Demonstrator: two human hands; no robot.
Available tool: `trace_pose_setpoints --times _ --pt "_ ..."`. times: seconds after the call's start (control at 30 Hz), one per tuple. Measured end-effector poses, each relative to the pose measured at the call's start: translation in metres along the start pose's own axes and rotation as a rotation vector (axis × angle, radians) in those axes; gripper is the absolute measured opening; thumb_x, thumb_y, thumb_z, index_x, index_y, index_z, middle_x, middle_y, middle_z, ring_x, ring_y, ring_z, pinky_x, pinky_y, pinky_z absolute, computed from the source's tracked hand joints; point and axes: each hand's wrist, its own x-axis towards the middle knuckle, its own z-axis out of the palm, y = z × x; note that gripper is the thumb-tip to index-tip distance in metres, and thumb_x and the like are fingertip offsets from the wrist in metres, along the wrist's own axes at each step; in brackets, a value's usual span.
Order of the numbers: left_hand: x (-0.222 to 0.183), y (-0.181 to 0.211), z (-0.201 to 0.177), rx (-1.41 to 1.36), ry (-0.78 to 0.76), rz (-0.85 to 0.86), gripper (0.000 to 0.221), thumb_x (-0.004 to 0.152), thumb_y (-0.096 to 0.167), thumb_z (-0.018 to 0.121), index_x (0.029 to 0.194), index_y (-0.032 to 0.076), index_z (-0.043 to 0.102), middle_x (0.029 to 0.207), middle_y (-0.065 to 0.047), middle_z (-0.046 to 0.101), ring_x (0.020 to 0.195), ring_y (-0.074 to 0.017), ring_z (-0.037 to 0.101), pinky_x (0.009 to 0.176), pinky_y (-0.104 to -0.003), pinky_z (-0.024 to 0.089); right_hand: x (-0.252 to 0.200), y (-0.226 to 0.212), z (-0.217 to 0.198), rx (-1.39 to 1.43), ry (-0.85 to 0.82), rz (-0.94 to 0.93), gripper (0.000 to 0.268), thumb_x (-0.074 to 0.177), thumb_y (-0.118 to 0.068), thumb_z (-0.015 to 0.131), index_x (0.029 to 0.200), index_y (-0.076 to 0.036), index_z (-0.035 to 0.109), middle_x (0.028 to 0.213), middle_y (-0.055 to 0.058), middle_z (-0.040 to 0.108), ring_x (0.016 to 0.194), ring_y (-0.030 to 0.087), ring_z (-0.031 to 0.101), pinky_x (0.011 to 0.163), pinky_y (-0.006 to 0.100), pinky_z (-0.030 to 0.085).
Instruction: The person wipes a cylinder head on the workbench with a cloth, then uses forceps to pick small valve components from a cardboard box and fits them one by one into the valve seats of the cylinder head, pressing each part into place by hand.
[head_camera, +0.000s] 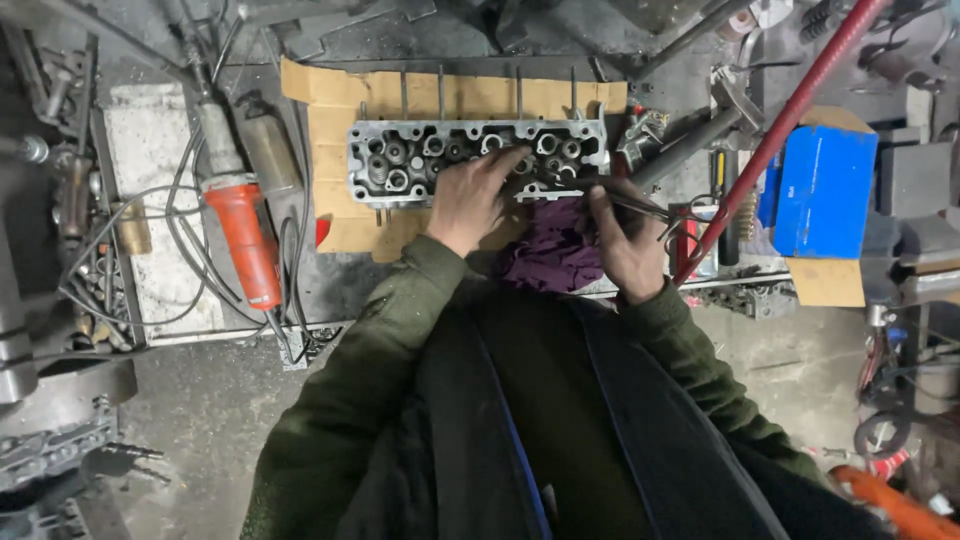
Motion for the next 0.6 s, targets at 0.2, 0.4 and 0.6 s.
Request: trace_pose_setpoints --times 0.2,0.4,0.6 --pt "0.031 -0.016 -0.017 0.038 -0.045 -0.081 0.042 0.089 0.028 0.079 0.13 0.019 0.071 0.084 -0.014 0.074 0.07 -0.0342 0.069 0.062 -0.048 0.051 0.012 0.042 -0.033 -0.017 0.142 -0.078 0.019 0.111 -0.014 0.062 0.117 0.003 0.067 0.09 0.002 0.064 0.079 0.007 0.055 0.069 0.023 0.044" --pt "0.042 -0.022 -0.008 -0.017 -0.097 -0.099 0.037 0.089 0.032 0.079 0.123 0.018 0.074 0.092 -0.017 0.075 0.081 -0.0385 0.07 0.071 -0.049 0.054 0.018 0.044 -0.05 0.49 0.147 0.035 0.015 0.112 -0.013 0.059 0.112 0.0 0.067 0.093 0.004 0.068 0.08 0.012 0.063 0.07 0.027 0.049" --pt "0.045 -0.017 -0.006 0.089 -0.198 -0.112 0.036 0.089 0.031 0.079 0.122 0.018 0.075 0.084 -0.018 0.074 0.079 -0.0392 0.07 0.07 -0.05 0.053 0.017 0.044 -0.057 0.881 0.197 0.214 0.014 0.107 -0.022 0.058 0.104 -0.008 0.06 0.086 0.003 0.063 0.074 0.017 0.063 0.054 0.03 0.042"
